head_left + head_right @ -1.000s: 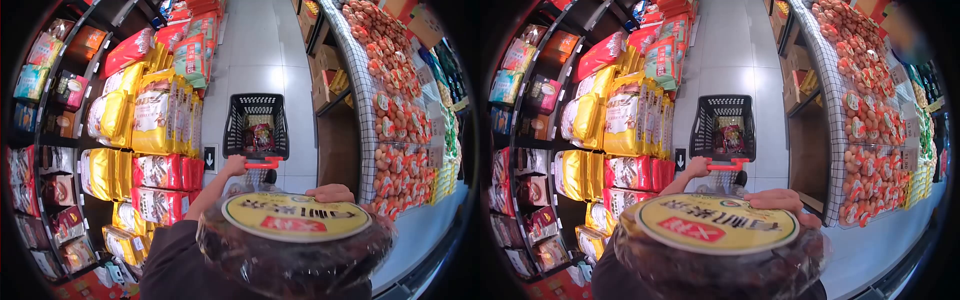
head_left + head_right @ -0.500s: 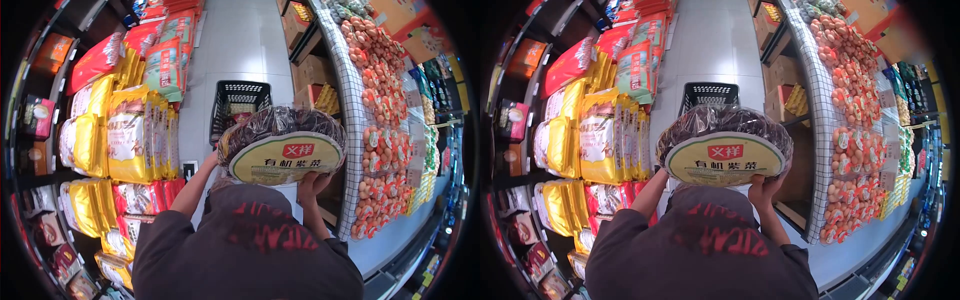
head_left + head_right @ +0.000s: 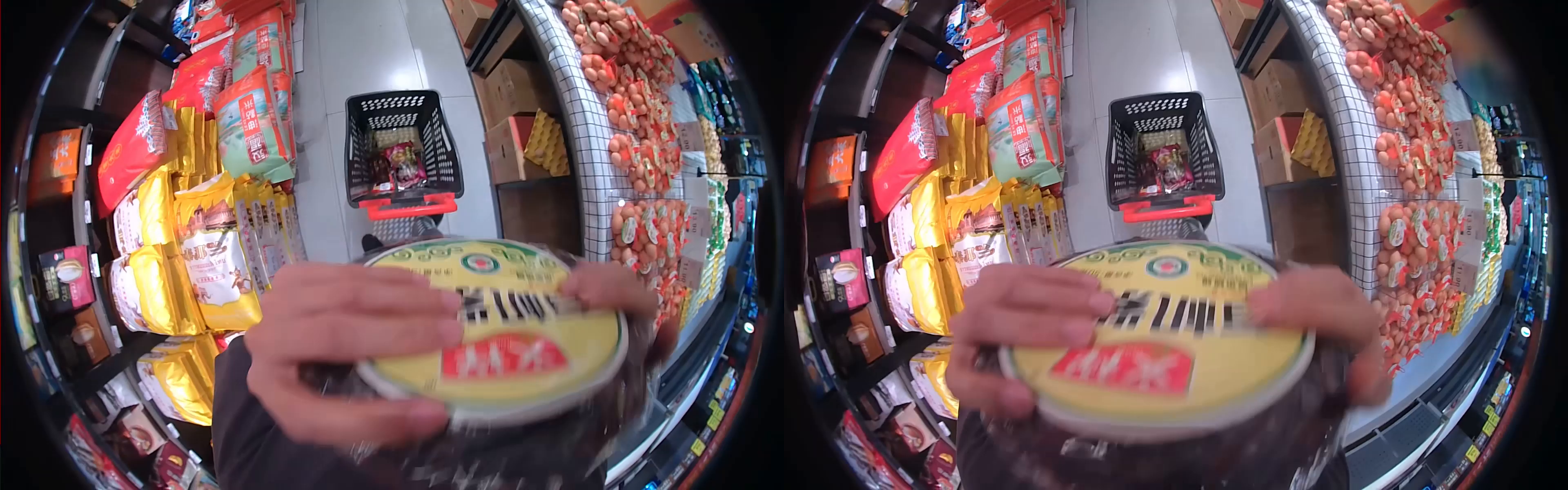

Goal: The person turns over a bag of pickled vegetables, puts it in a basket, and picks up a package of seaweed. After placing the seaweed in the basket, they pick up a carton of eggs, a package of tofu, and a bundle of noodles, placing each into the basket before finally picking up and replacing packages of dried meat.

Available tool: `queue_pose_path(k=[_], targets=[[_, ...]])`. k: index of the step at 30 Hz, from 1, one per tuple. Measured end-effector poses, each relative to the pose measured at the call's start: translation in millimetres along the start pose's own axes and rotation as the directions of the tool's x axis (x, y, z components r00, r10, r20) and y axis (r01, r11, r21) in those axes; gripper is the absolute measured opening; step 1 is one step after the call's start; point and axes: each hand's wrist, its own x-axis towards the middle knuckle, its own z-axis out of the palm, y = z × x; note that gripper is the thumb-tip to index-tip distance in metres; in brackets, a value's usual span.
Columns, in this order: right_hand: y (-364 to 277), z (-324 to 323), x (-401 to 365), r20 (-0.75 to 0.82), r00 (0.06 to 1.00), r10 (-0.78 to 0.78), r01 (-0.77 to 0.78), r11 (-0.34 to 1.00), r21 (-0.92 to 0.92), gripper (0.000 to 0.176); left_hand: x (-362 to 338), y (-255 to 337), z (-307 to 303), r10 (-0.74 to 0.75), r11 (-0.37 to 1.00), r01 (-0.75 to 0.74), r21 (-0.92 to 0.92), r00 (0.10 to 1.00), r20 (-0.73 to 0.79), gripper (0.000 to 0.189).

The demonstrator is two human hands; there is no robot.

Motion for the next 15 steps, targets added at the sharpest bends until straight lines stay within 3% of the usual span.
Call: queue_pose_path(k=[1,3,5,7,8,9,11,15], targets=[[0.5,-36.5,16.1,0.482,0.866,-0.135,0.325,0.884,-0.336,0.026,7.2,4.3,-4.6,-0.03,0.999,0.036,-0.04,0.992,0.12,0.027],[31.4,-44.2,31.6,0.425,0.777,-0.464,0.584,0.784,-0.213,0.024,26.0,-8.8,2.7,-0.028,1.0,0.029,-0.01,0.99,0.135,0.029],[48.3,-50.1,58.2,0.423,0.77,-0.477,0.595,0.777,-0.206,0.024,45.1,-26.2,16.0,-0.117,0.992,0.12,0.048,0.992,-0.054,0.027],[67.6,-40.5,82.6,0.087,0.893,-0.442,0.449,0.887,-0.104,0.025,60.8,-42.2,11.4,-0.129,0.985,0.126,0.114,0.991,0.022,0.028],[66.6,-66.4,95.1,0.317,0.886,-0.34,0.383,0.92,-0.083,0.025,67.7,-49.5,8.8,-0.125,0.977,0.104,0.185,0.987,0.105,0.029],[70.0,-85.5,107.0,0.311,0.894,-0.322,0.358,0.932,-0.065,0.025,74.3,-56.0,9.2,-0.132,0.966,0.083,0.245,0.973,0.191,0.031],[85.9,-111.4,135.6,0.578,0.715,-0.393,0.491,0.871,-0.014,0.025,89.9,-72.8,13.3,-0.161,0.957,0.109,0.269,0.97,0.182,0.033],[117.6,-109.5,176.2,0.498,0.768,-0.403,0.366,0.914,0.175,0.032,103.1,-110.6,20.3,-0.103,0.97,0.083,0.231,0.992,0.075,0.033]])
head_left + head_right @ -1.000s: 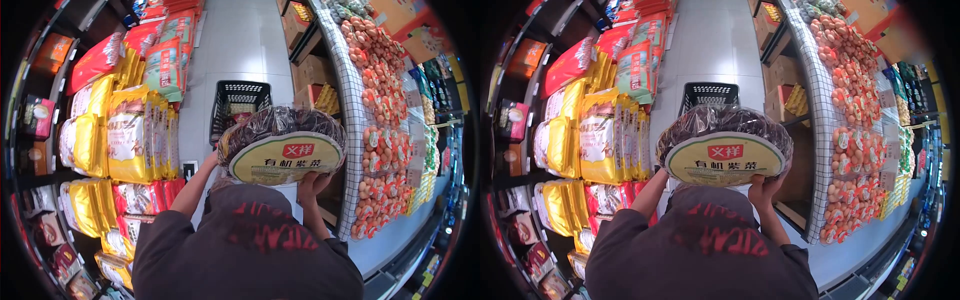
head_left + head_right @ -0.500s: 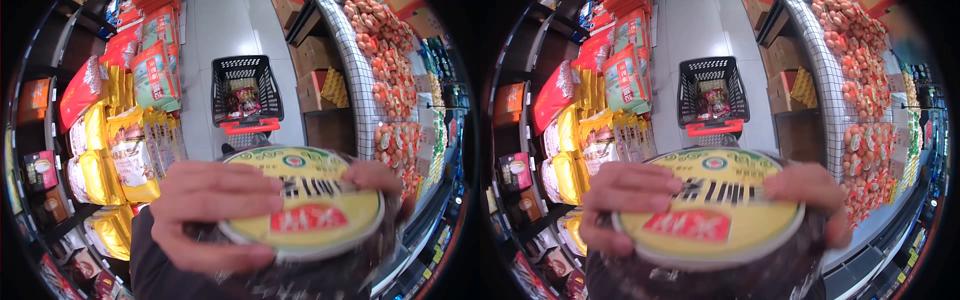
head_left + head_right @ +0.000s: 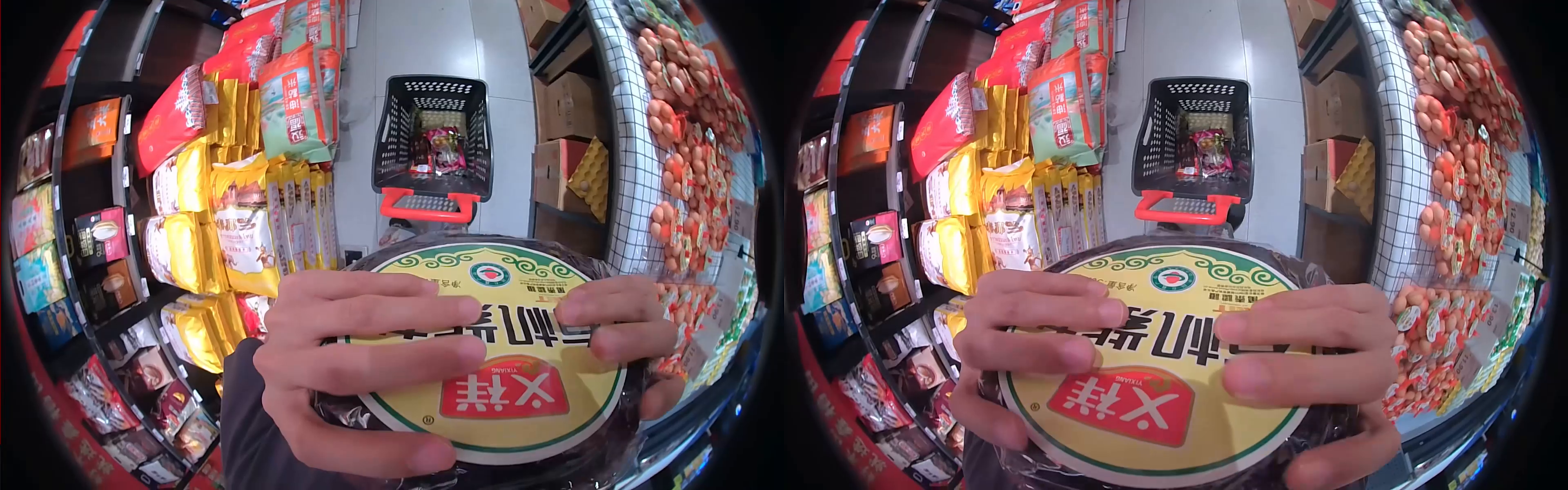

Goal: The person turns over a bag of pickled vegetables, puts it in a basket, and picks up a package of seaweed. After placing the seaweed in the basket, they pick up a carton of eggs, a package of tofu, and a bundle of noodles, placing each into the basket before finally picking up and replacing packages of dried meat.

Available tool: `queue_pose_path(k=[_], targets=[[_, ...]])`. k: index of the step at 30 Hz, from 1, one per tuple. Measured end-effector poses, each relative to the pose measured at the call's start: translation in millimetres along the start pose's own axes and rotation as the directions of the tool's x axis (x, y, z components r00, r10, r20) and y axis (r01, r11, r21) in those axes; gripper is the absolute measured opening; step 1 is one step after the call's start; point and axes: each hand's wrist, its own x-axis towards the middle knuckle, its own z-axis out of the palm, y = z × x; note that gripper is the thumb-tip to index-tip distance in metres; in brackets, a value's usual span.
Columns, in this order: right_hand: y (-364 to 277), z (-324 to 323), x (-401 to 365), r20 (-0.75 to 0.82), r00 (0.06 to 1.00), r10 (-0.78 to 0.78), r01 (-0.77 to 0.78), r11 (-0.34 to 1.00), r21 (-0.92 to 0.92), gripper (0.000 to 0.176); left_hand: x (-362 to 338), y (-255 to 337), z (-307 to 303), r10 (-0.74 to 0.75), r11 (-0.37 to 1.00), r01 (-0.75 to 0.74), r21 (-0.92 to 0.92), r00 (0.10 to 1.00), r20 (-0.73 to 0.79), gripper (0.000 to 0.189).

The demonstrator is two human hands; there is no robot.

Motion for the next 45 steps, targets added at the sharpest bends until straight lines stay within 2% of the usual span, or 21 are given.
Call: queue_pose_path(k=[2,4,5,6,8,10,11,12,14,16,18,20,22,24,29,32,34,36,39,42,45], targets=[[15.6,-24.4,8.0,0.286,0.95,0.127,-0.127,0.992,-0.018,0.027,2.3,-16.4,4.1,-0.069,0.996,0.083,0.045,0.967,-0.244,0.021],[53.5,-20.7,-7.8,0.242,0.944,0.226,-0.205,0.973,-0.107,0.02,-14.3,-50.2,-10.9,-0.254,0.963,0.264,0.046,0.955,-0.154,0.035],[72.7,-1.4,-20.2,-0.022,0.948,0.316,-0.31,0.911,-0.273,0.022,-27.7,-68.3,-19.0,-0.397,0.91,0.405,0.086,0.913,-0.098,0.04],[93.2,19.3,-35.5,-0.295,0.893,0.339,-0.437,0.805,-0.4,0.024,-39.1,-99.9,-4.8,-0.386,0.904,0.42,0.08,0.882,-0.271,0.053],[156.0,31.8,-62.6,-0.41,0.615,0.673,-0.783,0.582,-0.22,0.04,-73.9,-156.4,-4.2,-0.691,0.699,0.713,0.058,0.694,-0.204,0.083],[218.9,40.5,-104.0,-0.569,0.327,0.755,-0.914,0.407,0.014,0.052,-137.4,-204.8,4.0,-0.812,0.515,0.842,0.164,0.54,-0.221,0.084],[248.2,39.3,-145.4,-0.645,0.25,0.722,-0.957,0.285,-0.053,0.058,-172.8,-224.0,9.2,-0.851,0.407,0.873,0.269,0.469,-0.236,0.08],[282.1,35.2,-183.6,-0.717,0.192,0.67,-0.98,0.161,-0.113,0.064,-207.7,-237.7,16.1,-0.854,0.405,0.85,0.337,0.483,-0.192,0.071],[326.8,48.8,-232.5,-0.824,0.097,0.558,-0.987,-0.052,-0.151,0.075,-257.9,-256.1,23.5,-0.904,0.428,0.818,0.385,0.399,0.158,0.063],[374.9,59.4,-275.0,-0.851,-0.099,0.516,-0.988,-0.155,0.021,0.084,-275.7,-266.7,28.8,-0.853,0.521,0.74,0.425,0.444,0.273,0.061],[408.7,74.9,-268.0,-0.74,-0.257,0.622,-0.901,0.124,0.416,0.076,-283.3,-287.8,34.3,-0.761,0.47,0.837,0.282,0.222,0.61,0.062],[439.2,60.6,-276.8,-0.386,-0.694,0.608,-0.639,-0.272,0.719,0.071,-273.9,-309.3,25.7,-0.721,0.514,0.805,0.296,0.218,0.658,0.061],[436.8,52.3,-268.0,-0.206,-0.596,0.776,-0.692,-0.367,0.621,0.079,-268.9,-323.9,17.3,-0.684,0.566,0.76,0.319,0.216,0.697,0.061],[414.6,73.0,-248.4,-0.476,-0.412,0.777,-0.858,-0.154,0.491,0.074,-265.8,-338.7,14.3,-0.675,0.652,0.679,0.337,0.317,0.666,0.06],[329.7,66.1,-200.2,-0.404,-0.027,0.914,-1.0,-0.022,0.018,0.044,-232.1,-389.8,-5.8,-0.764,0.534,0.79,0.303,0.296,0.573,0.052],[318.5,50.5,-206.9,-0.346,-0.105,0.932,-0.979,-0.037,0.199,0.031,-204.2,-408.4,-9.9,-0.751,0.529,0.786,0.32,0.258,0.608,0.049],[334.8,44.1,-210.2,-0.288,-0.077,0.954,-0.959,0.007,0.282,0.028,-199.3,-428.5,-12.1,-0.688,0.603,0.703,0.377,0.219,0.692,0.05],[367.5,31.5,-206.4,-0.196,-0.115,0.974,-0.975,-0.073,0.209,0.026,-200.8,-453.6,-14.9,-0.67,0.552,0.769,0.322,0.179,0.721,0.054],[421.2,-2.5,-204.0,-0.151,0.003,0.989,-0.998,-0.006,-0.057,0.027,-168.4,-483.2,-26.3,-0.684,0.422,0.872,0.247,0.127,0.718,0.055],[460.3,-50.6,-173.4,-0.155,0.032,0.987,-0.999,0.024,-0.049,0.03,-107.8,-507.3,-31.6,-0.744,0.318,0.88,0.352,0.002,0.668,0.06],[499.8,-93.7,-149.9,-0.202,0.007,0.979,-0.996,-0.011,-0.09,0.034,-50.6,-545.2,-26.9,-0.794,0.405,0.721,0.562,-0.028,0.608,0.065]])
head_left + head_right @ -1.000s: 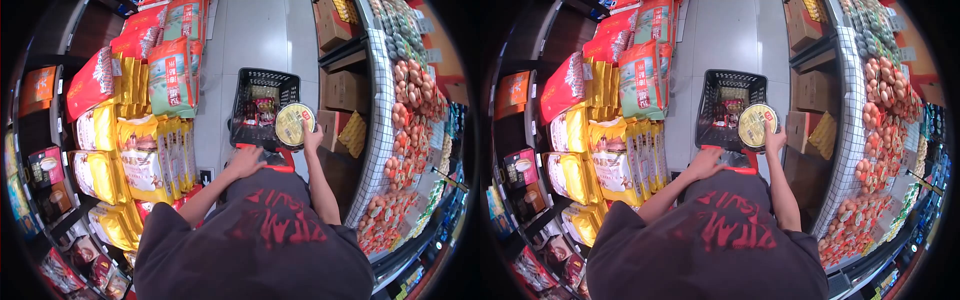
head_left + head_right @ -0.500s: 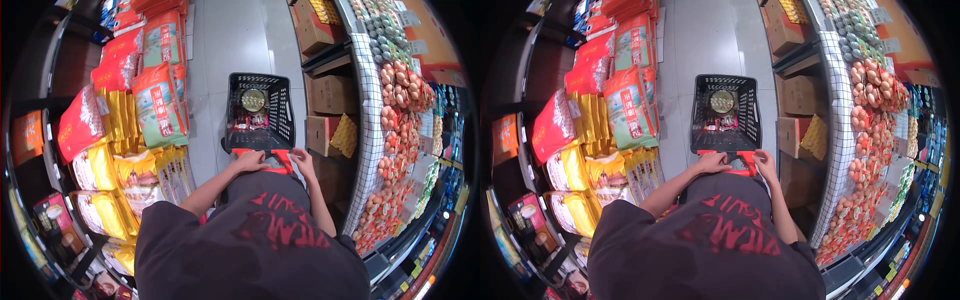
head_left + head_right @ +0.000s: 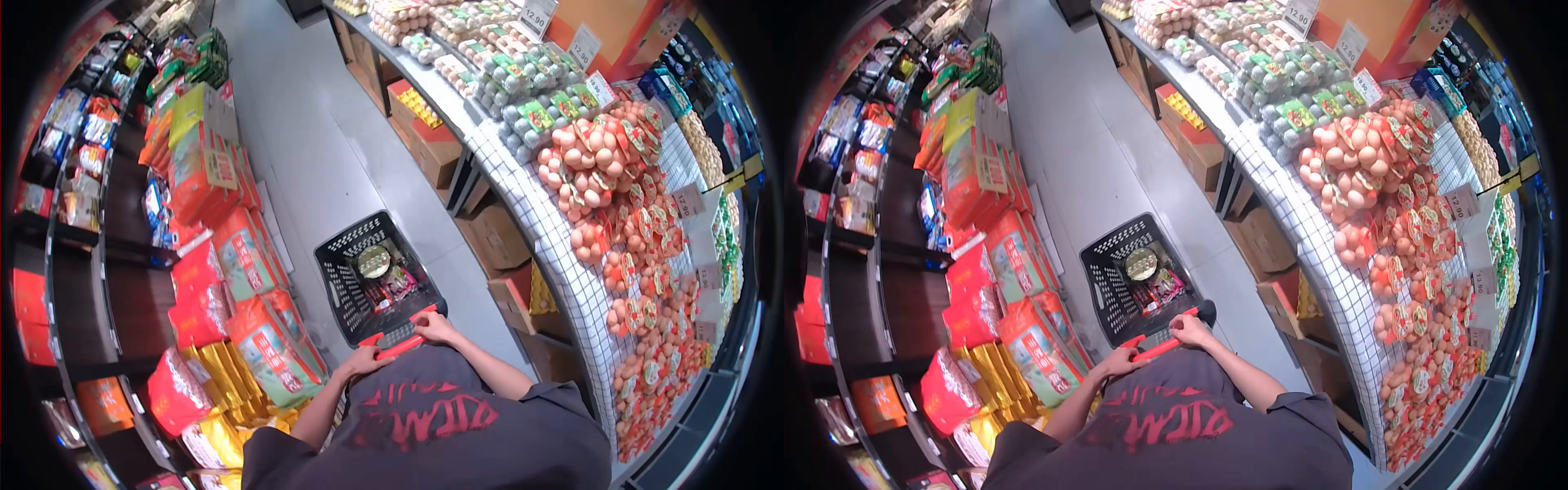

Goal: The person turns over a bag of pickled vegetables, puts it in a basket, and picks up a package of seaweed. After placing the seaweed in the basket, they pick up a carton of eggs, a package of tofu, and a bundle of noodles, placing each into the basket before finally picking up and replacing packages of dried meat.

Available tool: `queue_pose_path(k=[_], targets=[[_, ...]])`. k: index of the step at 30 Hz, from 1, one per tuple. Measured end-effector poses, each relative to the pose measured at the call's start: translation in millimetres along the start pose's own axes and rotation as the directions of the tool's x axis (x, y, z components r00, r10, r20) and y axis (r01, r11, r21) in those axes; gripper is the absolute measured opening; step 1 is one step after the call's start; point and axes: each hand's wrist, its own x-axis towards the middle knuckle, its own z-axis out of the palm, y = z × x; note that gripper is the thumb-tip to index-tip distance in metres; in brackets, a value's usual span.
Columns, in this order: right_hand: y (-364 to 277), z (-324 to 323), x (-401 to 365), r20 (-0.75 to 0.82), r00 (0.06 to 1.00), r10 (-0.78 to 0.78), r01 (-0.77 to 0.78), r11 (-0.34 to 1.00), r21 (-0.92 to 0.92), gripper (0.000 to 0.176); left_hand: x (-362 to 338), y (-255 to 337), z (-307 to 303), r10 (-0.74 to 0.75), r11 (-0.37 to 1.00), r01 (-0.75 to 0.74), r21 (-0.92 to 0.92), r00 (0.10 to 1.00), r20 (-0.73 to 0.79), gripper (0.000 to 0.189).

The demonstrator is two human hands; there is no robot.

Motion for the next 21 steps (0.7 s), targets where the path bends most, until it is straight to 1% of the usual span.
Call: queue_pose_path(k=[1,3,4,5,7,8,9,10,11,12,13,14,15,17,19,21], targets=[[-6.0,-7.8,12.4,-0.015,1.0,-0.026,0.026,1.0,0.017,0.032,9.0,9.1,-16.1,0.005,1.0,-0.005,0.012,1.0,-0.005,0.065],[-20.8,-21.1,39.4,0.003,0.999,-0.033,0.033,0.997,0.065,0.031,24.0,20.2,-47.8,-0.046,0.983,0.065,0.169,0.993,-0.111,0.067],[-29.3,-27.4,54.1,-0.015,0.996,-0.09,0.09,0.994,0.061,0.03,32.7,14.3,-59.2,-0.019,0.981,0.054,0.184,0.982,-0.19,0.067],[-34.1,-29.0,71.0,-0.046,0.991,-0.124,0.128,0.988,0.088,0.029,39.5,10.1,-72.3,-0.012,0.981,0.049,0.189,0.981,-0.194,0.067],[-60.5,-41.3,96.7,-0.072,0.99,-0.118,0.125,0.986,0.107,0.028,50.1,6.3,-103.0,-0.022,0.981,0.079,0.178,0.952,-0.305,0.064],[-73.5,-47.5,110.9,-0.077,0.99,-0.116,0.124,0.987,0.101,0.028,57.1,2.8,-118.0,0.004,0.983,0.061,0.17,0.935,-0.356,0.053],[-87.2,-53.8,125.6,-0.074,0.993,-0.089,0.098,0.986,0.133,0.027,65.7,-1.1,-132.7,0.012,0.984,0.051,0.169,0.935,-0.354,0.053],[-99.1,-58.2,140.5,-0.072,0.996,-0.06,0.071,0.984,0.164,0.027,74.8,-5.9,-147.4,0.065,0.985,0.011,0.171,0.901,-0.428,0.045],[-105.8,-61.1,158.6,-0.104,0.987,-0.125,0.139,0.98,0.143,0.028,84.5,-10.0,-162.5,0.118,0.984,-0.033,0.176,0.859,-0.498,0.037],[-115.0,-67.9,175.1,-0.124,0.982,-0.14,0.156,0.979,0.134,0.028,92.7,-9.7,-177.7,0.128,0.988,-0.058,0.143,0.823,-0.553,0.027],[-123.7,-73.0,190.6,-0.147,0.978,-0.151,0.17,0.977,0.131,0.028,103.6,-13.2,-193.4,0.127,0.984,-0.024,0.178,0.792,-0.597,0.023],[-133.5,-81.6,205.0,-0.181,0.964,-0.196,0.214,0.973,0.087,0.029,117.8,-25.6,-211.6,0.149,0.975,-0.012,0.222,0.776,-0.613,0.021],[-144.0,-88.9,219.2,-0.203,0.962,-0.181,0.2,0.976,0.081,0.029,127.7,-30.1,-233.5,0.173,0.965,-0.003,0.262,0.758,-0.628,0.02],[-159.0,-104.3,234.0,-0.283,0.959,0.003,0.082,0.955,0.286,0.03,138.4,-44.7,-274.4,0.217,0.967,-0.079,0.242,0.753,-0.621,0.018],[-200.8,-132.6,235.1,-0.345,0.937,0.052,0.062,0.948,0.311,0.03,156.7,-64.6,-315.9,0.229,0.963,-0.093,0.252,0.774,-0.591,0.018],[-221.0,-154.2,238.1,-0.443,0.884,0.146,0.097,0.872,0.48,0.031,169.4,-76.5,-362.3,0.255,0.953,-0.083,0.293,0.743,-0.618,0.017]])
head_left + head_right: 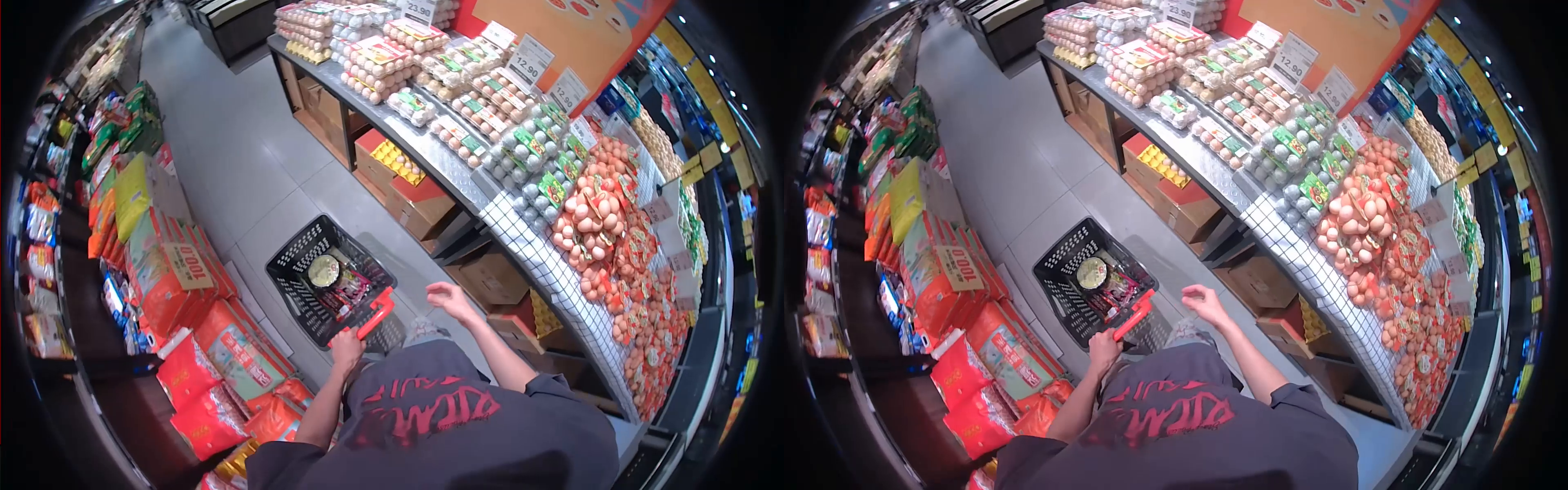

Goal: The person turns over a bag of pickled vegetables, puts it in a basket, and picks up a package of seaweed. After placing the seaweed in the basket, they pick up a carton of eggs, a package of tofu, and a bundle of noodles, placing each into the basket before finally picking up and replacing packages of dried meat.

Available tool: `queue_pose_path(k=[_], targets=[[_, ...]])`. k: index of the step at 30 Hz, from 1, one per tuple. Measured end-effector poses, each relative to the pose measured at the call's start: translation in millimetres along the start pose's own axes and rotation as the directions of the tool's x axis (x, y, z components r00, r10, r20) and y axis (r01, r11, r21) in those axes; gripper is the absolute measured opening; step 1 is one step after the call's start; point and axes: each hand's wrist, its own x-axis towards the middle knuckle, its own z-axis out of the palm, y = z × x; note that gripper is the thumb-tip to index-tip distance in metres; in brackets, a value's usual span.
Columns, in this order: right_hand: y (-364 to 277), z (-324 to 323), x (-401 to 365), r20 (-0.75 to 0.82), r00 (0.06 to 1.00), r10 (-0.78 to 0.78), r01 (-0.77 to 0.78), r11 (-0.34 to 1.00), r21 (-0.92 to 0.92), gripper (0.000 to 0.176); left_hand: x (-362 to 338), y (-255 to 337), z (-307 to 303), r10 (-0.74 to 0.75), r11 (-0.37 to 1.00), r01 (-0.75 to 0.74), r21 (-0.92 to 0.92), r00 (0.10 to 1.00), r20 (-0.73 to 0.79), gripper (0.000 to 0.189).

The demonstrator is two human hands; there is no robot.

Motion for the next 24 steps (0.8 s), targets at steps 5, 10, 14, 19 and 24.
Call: queue_pose_path(k=[5,10,14,19,24], targets=[[-78.7,-39.4,16.6,-0.291,0.957,-0.002,0.105,0.936,0.336,0.033,95.1,-54.5,-59.8,-0.031,0.999,0.03,0.032,0.999,0.039,0.017],[-135.3,-87.3,68.2,-0.482,0.874,0.062,0.245,0.8,0.547,0.035,189.4,-100.6,-101.3,-0.097,0.987,0.092,0.129,0.995,0.037,0.018],[-144.1,-119.5,151.3,-0.53,0.831,0.169,0.312,0.647,0.696,0.037,253.7,-117.9,-133.6,-0.188,0.961,0.167,0.219,0.979,0.077,0.019],[-190.7,-140.4,241.0,-0.601,0.776,0.194,0.384,0.61,0.693,0.044,320.7,-139.1,-161.3,-0.295,0.925,0.241,0.294,0.943,0.154,0.021],[-245.8,-130.3,285.5,-0.527,0.84,0.129,0.324,0.66,0.678,0.04,354.2,-160.4,-175.3,-0.293,0.929,0.233,0.286,0.938,0.187,0.022]])
